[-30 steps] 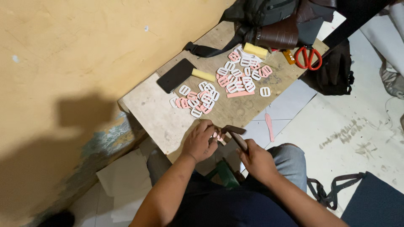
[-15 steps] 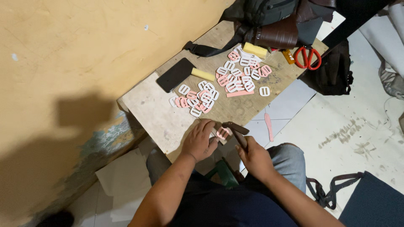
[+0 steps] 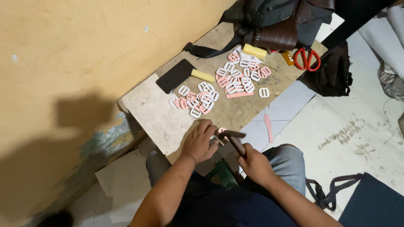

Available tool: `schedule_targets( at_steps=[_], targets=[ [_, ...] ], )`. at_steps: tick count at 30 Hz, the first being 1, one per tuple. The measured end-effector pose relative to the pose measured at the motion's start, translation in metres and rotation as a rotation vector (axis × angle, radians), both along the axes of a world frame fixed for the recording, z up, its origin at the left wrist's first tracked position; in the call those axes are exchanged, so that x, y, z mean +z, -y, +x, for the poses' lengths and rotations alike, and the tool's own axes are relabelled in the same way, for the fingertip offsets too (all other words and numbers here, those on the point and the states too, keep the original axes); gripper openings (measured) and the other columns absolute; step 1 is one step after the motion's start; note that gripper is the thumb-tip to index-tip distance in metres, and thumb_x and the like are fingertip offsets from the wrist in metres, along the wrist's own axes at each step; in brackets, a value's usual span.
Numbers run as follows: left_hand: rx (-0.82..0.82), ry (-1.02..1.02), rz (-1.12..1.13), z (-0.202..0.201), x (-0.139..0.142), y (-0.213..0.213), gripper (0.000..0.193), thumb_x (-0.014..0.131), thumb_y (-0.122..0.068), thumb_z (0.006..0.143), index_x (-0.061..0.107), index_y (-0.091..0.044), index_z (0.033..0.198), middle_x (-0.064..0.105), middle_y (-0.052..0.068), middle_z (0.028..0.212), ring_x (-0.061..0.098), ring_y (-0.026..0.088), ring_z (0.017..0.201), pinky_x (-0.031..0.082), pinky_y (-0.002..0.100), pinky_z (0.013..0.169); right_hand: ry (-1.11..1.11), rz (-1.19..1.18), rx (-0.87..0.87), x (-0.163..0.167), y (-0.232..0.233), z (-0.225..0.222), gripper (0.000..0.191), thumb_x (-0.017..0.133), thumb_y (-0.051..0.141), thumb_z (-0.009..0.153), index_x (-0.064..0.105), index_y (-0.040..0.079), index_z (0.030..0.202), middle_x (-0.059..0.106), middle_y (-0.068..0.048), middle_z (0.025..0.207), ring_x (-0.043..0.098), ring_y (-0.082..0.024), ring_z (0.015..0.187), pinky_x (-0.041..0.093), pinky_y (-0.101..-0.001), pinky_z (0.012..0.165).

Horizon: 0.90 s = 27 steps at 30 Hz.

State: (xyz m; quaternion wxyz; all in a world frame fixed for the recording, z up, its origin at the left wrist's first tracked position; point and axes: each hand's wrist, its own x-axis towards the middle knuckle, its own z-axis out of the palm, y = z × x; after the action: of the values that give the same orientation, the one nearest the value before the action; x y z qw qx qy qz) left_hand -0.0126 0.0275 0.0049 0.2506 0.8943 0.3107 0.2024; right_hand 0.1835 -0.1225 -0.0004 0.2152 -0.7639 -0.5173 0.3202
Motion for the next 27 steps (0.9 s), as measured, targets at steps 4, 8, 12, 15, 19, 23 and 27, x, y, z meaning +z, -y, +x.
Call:
schedule_targets(
  at_steps=[4, 8, 12, 15, 19, 23, 27],
  targets=[
    [-0.023, -0.075, 0.075, -0.001, 0.005, 0.002, 0.04, 0.077, -0.031, 0.081, 0.069, -0.014, 0.117, 0.052, 0.011, 0.135, 0.053, 0.036, 0.122, 0.045, 0.047, 0.102, -0.197, 0.108, -0.178, -0.003, 0.009, -0.001, 0.028, 0.072, 0.027, 0.093, 0.058, 0.003, 0.094, 0.057, -0.01, 0.065, 0.054, -0.021, 0.058, 0.048, -0.0366, 0.055],
    [-0.04, -0.018, 0.063, -0.002, 0.004, 0.003, 0.033, 0.075, -0.027, 0.085, 0.071, -0.017, 0.117, 0.055, 0.009, 0.131, 0.055, 0.033, 0.121, 0.047, 0.044, 0.1, -0.44, 0.051, -0.321, 0.0, 0.014, 0.0, 0.025, 0.07, 0.025, 0.092, 0.059, 0.004, 0.098, 0.053, -0.001, 0.064, 0.05, -0.011, 0.056, 0.043, -0.0325, 0.051],
    [0.03, 0.097, -0.101, 0.002, -0.004, 0.007, 0.021, 0.069, -0.02, 0.094, 0.074, -0.015, 0.114, 0.064, 0.008, 0.115, 0.064, 0.03, 0.107, 0.053, 0.04, 0.089, -0.347, 0.116, -0.285, 0.006, 0.018, 0.004, 0.025, 0.07, 0.027, 0.092, 0.061, 0.004, 0.099, 0.055, -0.002, 0.064, 0.051, -0.011, 0.057, 0.045, -0.0315, 0.052],
    [0.124, 0.217, -0.242, 0.013, -0.013, 0.012, 0.016, 0.066, -0.017, 0.099, 0.073, -0.009, 0.111, 0.068, 0.009, 0.105, 0.067, 0.032, 0.099, 0.055, 0.04, 0.084, -0.247, 0.139, -0.253, 0.011, 0.019, 0.005, 0.027, 0.071, 0.029, 0.091, 0.062, 0.004, 0.098, 0.056, -0.004, 0.063, 0.053, -0.013, 0.057, 0.046, -0.0325, 0.053],
    [0.205, 0.248, -0.313, 0.023, -0.017, 0.012, 0.019, 0.069, -0.017, 0.095, 0.072, -0.007, 0.11, 0.069, 0.01, 0.106, 0.068, 0.034, 0.095, 0.055, 0.041, 0.081, -0.152, 0.089, -0.221, 0.019, 0.014, 0.003, 0.03, 0.072, 0.03, 0.091, 0.062, 0.003, 0.097, 0.056, -0.01, 0.062, 0.052, -0.018, 0.055, 0.045, -0.0363, 0.053],
    [0.198, 0.209, -0.304, 0.02, -0.01, 0.007, 0.02, 0.071, -0.016, 0.092, 0.069, -0.005, 0.108, 0.062, 0.012, 0.113, 0.068, 0.032, 0.094, 0.056, 0.041, 0.079, -0.096, 0.047, -0.17, 0.026, 0.01, 0.0, 0.03, 0.071, 0.032, 0.09, 0.064, 0.006, 0.103, 0.061, -0.015, 0.064, 0.06, -0.026, 0.056, 0.048, -0.0392, 0.055],
    [0.079, 0.182, -0.382, 0.007, 0.0, 0.009, 0.04, 0.073, -0.011, 0.081, 0.061, 0.0, 0.117, 0.055, 0.012, 0.119, 0.068, 0.026, 0.091, 0.057, 0.039, 0.078, -0.007, 0.067, -0.105, 0.027, 0.012, -0.001, 0.034, 0.069, 0.035, 0.09, 0.063, 0.008, 0.11, 0.068, -0.018, 0.072, 0.07, -0.033, 0.066, 0.054, -0.0433, 0.061]
  ],
)
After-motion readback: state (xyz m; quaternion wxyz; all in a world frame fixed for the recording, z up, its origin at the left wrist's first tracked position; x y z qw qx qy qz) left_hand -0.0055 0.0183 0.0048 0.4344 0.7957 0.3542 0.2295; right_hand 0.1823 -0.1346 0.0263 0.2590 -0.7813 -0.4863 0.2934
